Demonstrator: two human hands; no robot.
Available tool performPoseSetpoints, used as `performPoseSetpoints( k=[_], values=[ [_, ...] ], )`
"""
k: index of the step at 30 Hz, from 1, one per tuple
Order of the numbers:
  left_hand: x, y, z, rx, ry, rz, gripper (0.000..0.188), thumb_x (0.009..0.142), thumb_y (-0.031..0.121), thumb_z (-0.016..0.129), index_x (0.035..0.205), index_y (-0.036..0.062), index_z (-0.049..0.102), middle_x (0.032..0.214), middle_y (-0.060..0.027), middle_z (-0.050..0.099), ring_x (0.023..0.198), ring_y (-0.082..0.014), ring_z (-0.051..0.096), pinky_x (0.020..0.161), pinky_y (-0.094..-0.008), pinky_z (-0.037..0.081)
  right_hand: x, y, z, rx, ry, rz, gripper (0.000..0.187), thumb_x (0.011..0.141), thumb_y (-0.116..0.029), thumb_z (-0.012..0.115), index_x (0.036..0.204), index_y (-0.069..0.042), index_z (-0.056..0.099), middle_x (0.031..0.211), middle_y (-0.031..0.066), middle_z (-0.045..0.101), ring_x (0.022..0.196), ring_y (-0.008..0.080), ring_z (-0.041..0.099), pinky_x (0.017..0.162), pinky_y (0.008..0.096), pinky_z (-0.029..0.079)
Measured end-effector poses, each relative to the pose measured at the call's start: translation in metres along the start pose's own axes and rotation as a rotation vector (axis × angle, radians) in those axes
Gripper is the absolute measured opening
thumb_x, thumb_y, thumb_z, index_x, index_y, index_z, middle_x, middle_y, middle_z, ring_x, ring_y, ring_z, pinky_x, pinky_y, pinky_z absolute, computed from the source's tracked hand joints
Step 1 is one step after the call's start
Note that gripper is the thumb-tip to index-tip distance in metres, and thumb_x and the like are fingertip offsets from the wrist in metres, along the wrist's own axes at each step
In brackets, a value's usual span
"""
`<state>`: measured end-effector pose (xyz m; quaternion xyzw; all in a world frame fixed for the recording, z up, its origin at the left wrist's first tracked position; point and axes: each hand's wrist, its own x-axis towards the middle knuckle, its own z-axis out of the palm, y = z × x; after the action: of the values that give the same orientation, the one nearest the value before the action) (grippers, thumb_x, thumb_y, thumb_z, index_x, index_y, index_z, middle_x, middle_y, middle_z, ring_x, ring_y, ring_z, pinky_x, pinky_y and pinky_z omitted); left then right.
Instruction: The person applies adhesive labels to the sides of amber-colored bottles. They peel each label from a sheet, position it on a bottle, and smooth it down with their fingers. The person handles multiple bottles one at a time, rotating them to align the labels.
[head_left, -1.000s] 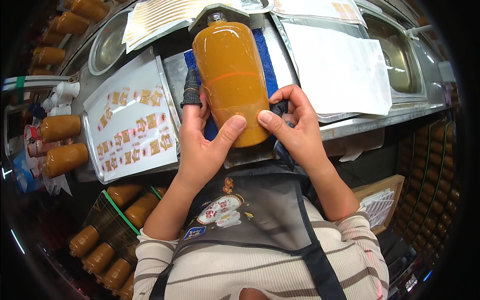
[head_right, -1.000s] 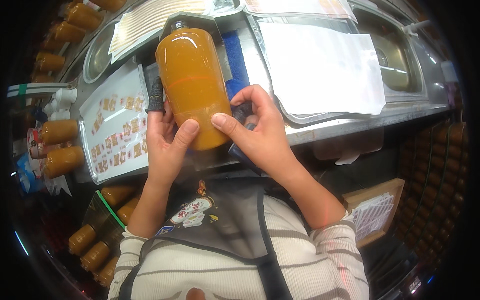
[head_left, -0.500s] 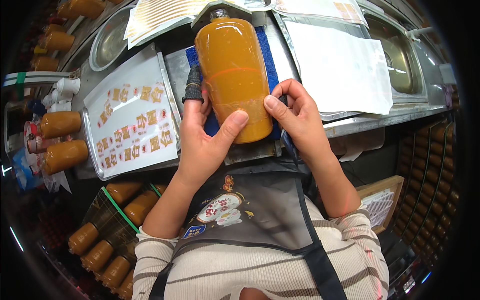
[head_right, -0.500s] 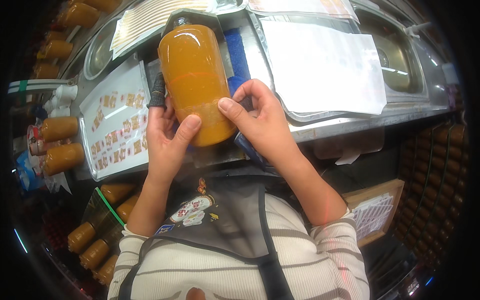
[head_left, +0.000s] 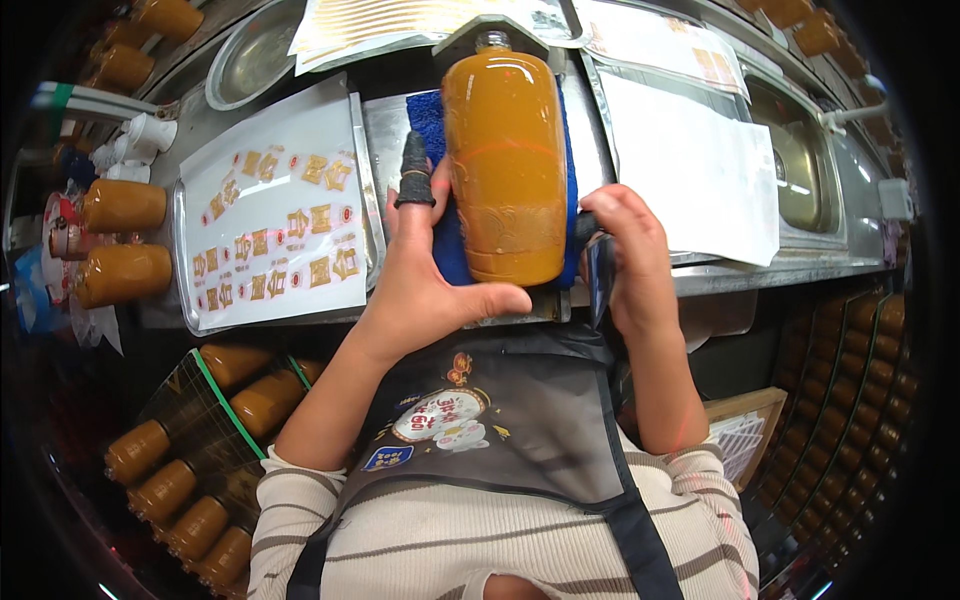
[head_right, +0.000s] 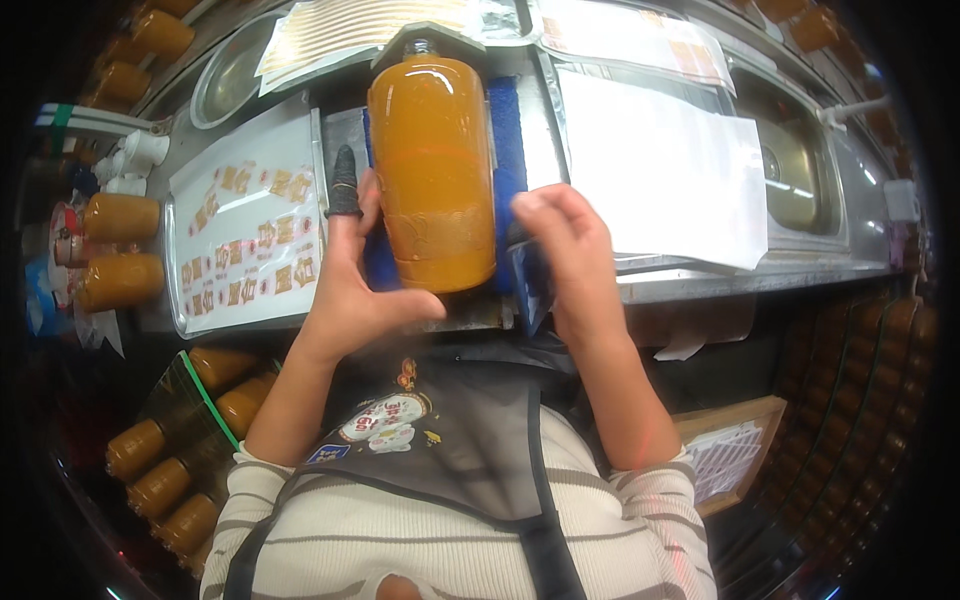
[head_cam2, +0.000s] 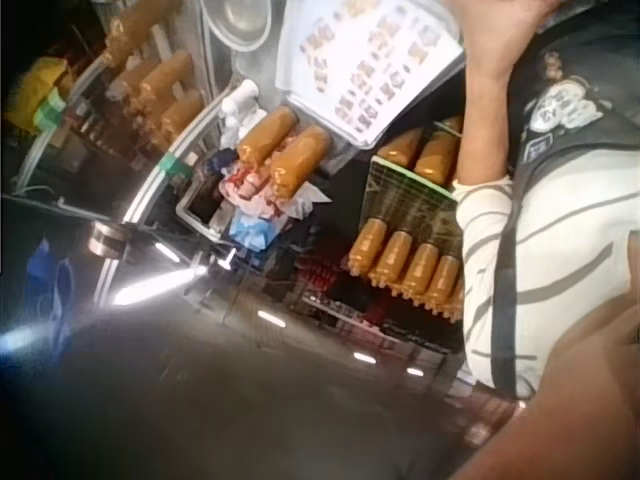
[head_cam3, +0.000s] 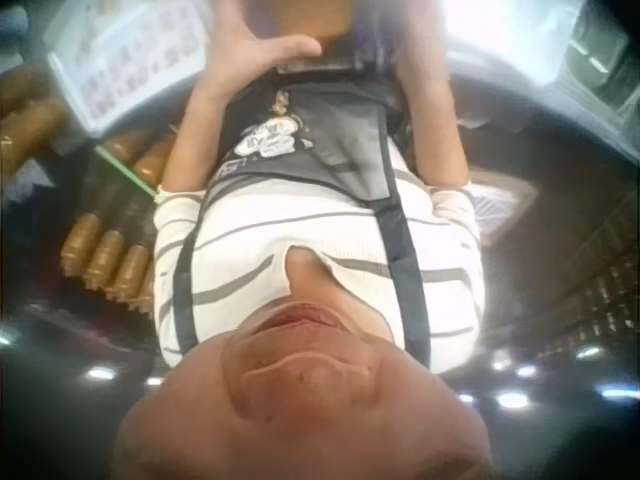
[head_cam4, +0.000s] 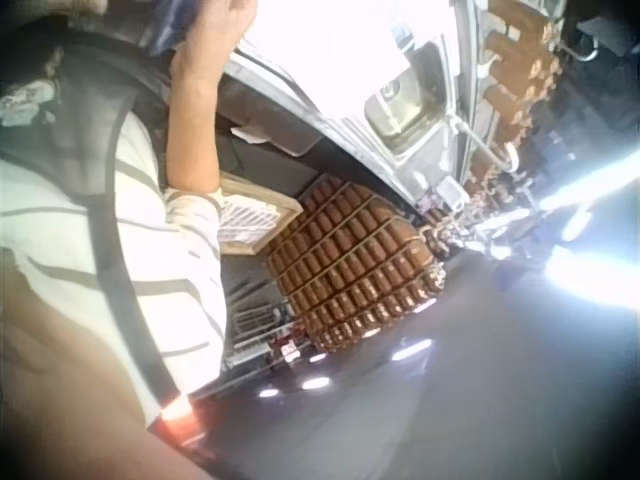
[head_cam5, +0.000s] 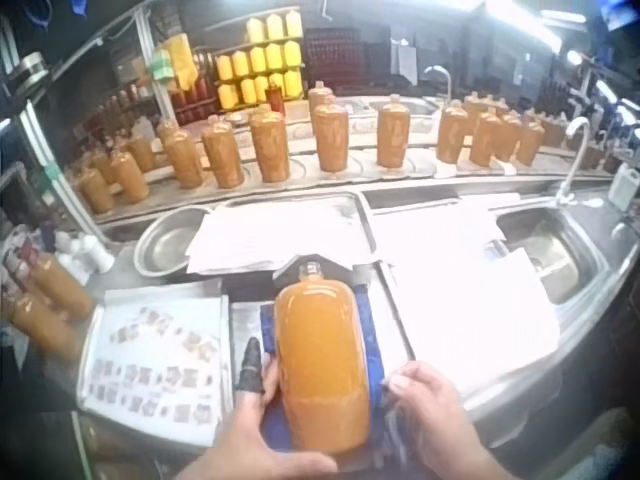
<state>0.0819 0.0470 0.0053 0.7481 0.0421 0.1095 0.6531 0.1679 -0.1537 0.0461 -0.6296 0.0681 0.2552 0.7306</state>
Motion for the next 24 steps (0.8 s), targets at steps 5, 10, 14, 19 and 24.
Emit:
performPoseSetpoints(
  k=[5, 10, 14, 19, 24],
  values=[
    [-0.004, 0.008, 0.0, 0.397, -0.035, 0.055, 0.116, 0.064, 0.028, 0.096, 0.154, -0.0051, 0.03, 0.151, -0.0214, 0.049, 0.144, -0.03, 0.044, 0.122, -0.0415, 0.023, -0.021, -0.017, 0.003, -0.096, 0.021, -0.183, 0.035, 0.085, 0.0, 0.064, 0.119, -0.001, 0.055, 0.105, 0.0058, 0.057, 0.093, 0.0104, 0.058, 0.082, 0.0228, 0.048],
    [-0.007, 0.007, 0.014, 0.458, 0.139, 0.224, 0.095, 0.069, 0.031, 0.087, 0.145, -0.0006, 0.042, 0.136, -0.0182, 0.059, 0.137, -0.0393, 0.047, 0.12, -0.0635, 0.007, -0.033, -0.019, 0.051, -0.704, -0.065, -0.773, 0.029, 0.084, -0.001, 0.071, 0.11, -0.001, 0.059, 0.096, 0.0103, 0.061, 0.086, 0.0209, 0.064, 0.076, 0.0321, 0.053],
    [-0.007, 0.007, 0.013, 0.499, 0.1, 0.266, 0.085, 0.07, 0.028, 0.088, 0.141, 0.0017, 0.048, 0.127, -0.0137, 0.066, 0.13, -0.0365, 0.054, 0.119, -0.0647, 0.007, -0.024, -0.009, 0.053, -0.858, 0.065, -0.883, 0.023, 0.084, -0.004, 0.073, 0.104, 0.0, 0.062, 0.092, 0.0148, 0.064, 0.081, 0.0303, 0.065, 0.073, 0.0374, 0.053],
    [-0.007, 0.005, 0.011, 0.424, 0.063, 0.245, 0.093, 0.066, 0.027, 0.091, 0.143, 0.0008, 0.045, 0.126, -0.0135, 0.066, 0.128, -0.0359, 0.055, 0.12, -0.0645, 0.007, -0.024, -0.011, 0.008, -0.422, 0.212, -0.373, 0.027, 0.088, -0.006, 0.075, 0.109, 0.0, 0.059, 0.092, 0.0022, 0.064, 0.078, 0.0089, 0.06, 0.069, 0.024, 0.051],
    [-0.008, -0.002, 0.004, 0.36, -0.014, 0.151, 0.099, 0.07, 0.019, 0.09, 0.15, -0.0026, 0.036, 0.14, -0.018, 0.057, 0.131, -0.0302, 0.055, 0.115, -0.046, 0.029, -0.029, 0.002, 0.031, -0.623, 0.032, -0.687, 0.023, 0.089, 0.001, 0.072, 0.108, 0.0, 0.059, 0.093, 0.0037, 0.065, 0.078, 0.0059, 0.061, 0.069, 0.0193, 0.051]
  ],
)
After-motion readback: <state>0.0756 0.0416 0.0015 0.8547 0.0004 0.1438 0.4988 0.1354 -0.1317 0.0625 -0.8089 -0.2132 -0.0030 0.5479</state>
